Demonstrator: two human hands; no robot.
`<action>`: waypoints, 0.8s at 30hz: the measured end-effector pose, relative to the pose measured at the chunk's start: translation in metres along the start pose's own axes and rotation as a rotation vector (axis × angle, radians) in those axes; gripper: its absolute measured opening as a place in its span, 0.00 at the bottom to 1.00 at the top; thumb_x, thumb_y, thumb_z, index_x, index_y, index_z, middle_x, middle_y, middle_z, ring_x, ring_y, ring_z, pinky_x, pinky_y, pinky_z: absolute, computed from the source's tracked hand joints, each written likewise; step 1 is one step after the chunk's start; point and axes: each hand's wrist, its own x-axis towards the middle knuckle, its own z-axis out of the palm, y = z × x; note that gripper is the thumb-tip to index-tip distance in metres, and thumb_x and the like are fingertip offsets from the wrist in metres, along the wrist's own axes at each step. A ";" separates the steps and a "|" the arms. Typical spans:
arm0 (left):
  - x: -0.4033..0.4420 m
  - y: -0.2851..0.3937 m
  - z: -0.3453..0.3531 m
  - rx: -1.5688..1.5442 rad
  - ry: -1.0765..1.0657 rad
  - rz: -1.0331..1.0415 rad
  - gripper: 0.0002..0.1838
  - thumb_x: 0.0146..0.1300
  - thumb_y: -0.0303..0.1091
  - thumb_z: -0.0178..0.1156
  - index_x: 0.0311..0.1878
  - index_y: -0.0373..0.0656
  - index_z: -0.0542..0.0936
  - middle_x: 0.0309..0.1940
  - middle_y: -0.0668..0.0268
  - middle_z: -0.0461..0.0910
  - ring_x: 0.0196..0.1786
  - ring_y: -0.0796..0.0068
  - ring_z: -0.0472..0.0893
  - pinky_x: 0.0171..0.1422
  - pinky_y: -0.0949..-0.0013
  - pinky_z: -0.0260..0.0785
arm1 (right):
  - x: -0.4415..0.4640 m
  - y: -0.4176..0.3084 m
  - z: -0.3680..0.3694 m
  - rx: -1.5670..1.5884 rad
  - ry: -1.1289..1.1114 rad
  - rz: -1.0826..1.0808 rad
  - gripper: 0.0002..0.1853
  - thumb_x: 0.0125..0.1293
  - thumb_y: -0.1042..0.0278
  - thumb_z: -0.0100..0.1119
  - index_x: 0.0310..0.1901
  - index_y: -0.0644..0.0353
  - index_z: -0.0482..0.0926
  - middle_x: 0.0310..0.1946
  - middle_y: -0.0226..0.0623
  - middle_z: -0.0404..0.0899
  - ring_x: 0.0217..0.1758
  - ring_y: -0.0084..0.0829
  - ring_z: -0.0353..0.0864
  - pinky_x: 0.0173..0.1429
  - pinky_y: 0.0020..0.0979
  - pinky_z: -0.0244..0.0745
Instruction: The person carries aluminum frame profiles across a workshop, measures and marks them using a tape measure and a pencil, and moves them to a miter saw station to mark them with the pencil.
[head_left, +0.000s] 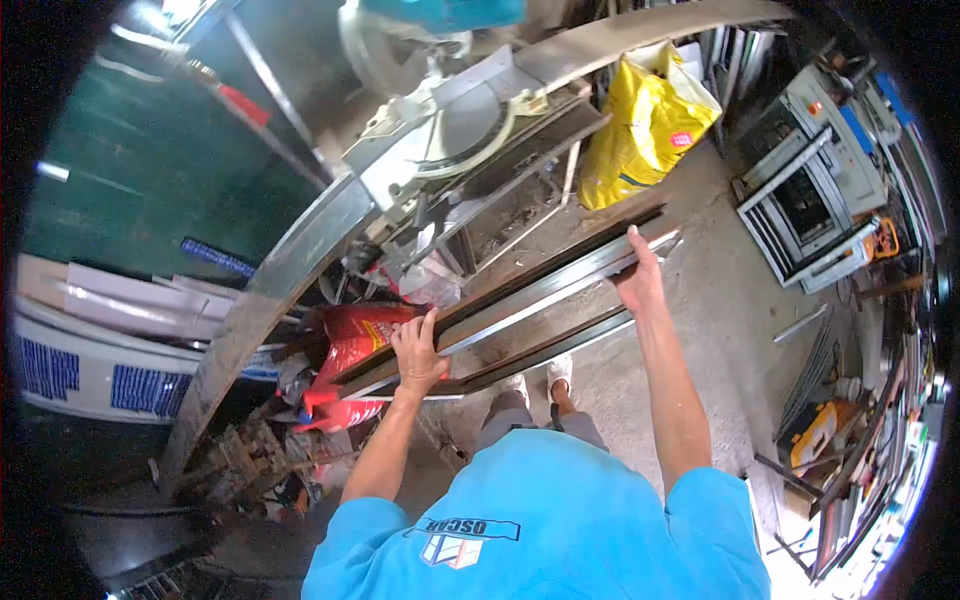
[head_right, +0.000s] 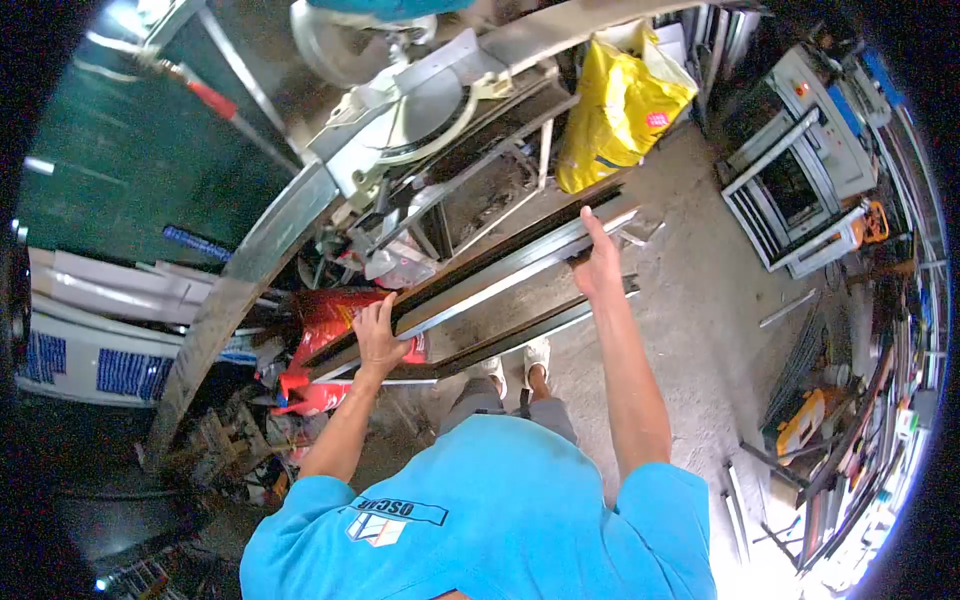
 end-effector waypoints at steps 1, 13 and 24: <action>-0.007 -0.008 -0.003 -0.034 0.012 -0.003 0.53 0.33 0.33 0.79 0.70 0.47 0.70 0.54 0.58 0.74 0.60 0.53 0.73 0.66 0.49 0.60 | -0.010 0.000 0.004 -0.036 -0.035 -0.021 0.23 0.67 0.65 0.71 0.62 0.55 0.75 0.52 0.30 0.82 0.55 0.31 0.81 0.61 0.41 0.77; -0.041 -0.060 0.079 -0.265 -0.008 -0.416 0.53 0.40 0.47 0.83 0.70 0.39 0.70 0.68 0.47 0.67 0.72 0.44 0.68 0.74 0.43 0.62 | -0.084 0.144 0.153 -0.967 -0.425 -0.499 0.38 0.55 0.63 0.82 0.64 0.62 0.69 0.53 0.36 0.78 0.58 0.33 0.78 0.64 0.35 0.73; 0.009 -0.056 0.115 -0.809 0.114 -0.438 0.40 0.49 0.35 0.75 0.66 0.33 0.72 0.54 0.48 0.81 0.58 0.48 0.82 0.64 0.55 0.74 | -0.012 0.289 0.079 -1.470 -0.466 -0.278 0.43 0.48 0.54 0.82 0.61 0.59 0.67 0.44 0.52 0.84 0.50 0.52 0.86 0.54 0.43 0.79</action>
